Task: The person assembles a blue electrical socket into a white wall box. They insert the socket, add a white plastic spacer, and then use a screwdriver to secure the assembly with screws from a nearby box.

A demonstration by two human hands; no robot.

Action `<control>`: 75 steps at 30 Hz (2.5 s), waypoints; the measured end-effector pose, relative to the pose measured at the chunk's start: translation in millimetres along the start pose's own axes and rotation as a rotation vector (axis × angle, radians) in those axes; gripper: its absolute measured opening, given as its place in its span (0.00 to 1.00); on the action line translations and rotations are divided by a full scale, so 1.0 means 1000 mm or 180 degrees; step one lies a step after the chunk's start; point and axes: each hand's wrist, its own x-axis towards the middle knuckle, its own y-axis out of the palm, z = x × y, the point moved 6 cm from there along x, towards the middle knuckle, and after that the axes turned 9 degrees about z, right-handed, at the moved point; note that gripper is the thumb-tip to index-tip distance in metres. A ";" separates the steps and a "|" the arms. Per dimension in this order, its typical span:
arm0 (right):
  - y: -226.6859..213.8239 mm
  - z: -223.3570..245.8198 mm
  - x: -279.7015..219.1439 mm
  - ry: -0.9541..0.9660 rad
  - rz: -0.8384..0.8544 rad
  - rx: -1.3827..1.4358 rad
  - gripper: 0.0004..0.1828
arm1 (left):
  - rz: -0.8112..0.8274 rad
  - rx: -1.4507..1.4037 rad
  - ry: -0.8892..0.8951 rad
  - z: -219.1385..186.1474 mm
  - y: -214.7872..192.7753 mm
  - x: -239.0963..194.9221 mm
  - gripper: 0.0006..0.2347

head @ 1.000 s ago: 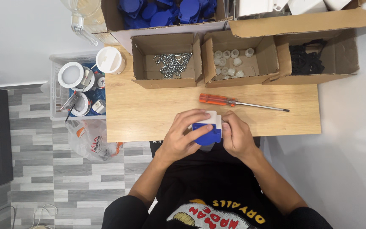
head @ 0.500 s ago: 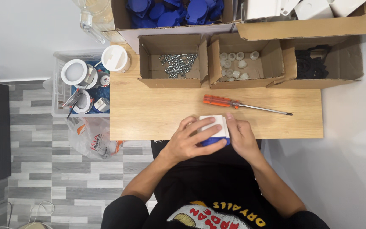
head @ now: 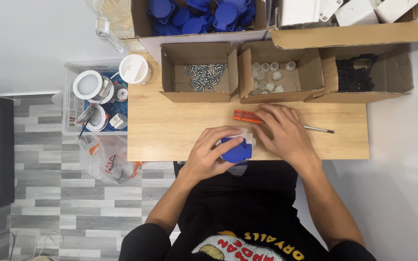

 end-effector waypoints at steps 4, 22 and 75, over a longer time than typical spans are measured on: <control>0.012 -0.007 0.000 0.0079 0.0234 -0.0001 0.19 | -0.0036 -0.0116 -0.0115 -0.003 -0.003 0.005 0.23; -0.161 0.005 -0.022 0.0513 -0.0644 0.2599 0.27 | 0.0715 -0.0073 -0.0238 0.002 0.001 0.003 0.26; -0.114 0.019 0.023 -0.0005 -0.2022 0.2369 0.25 | -0.0877 0.0027 -0.0222 0.024 -0.054 0.024 0.13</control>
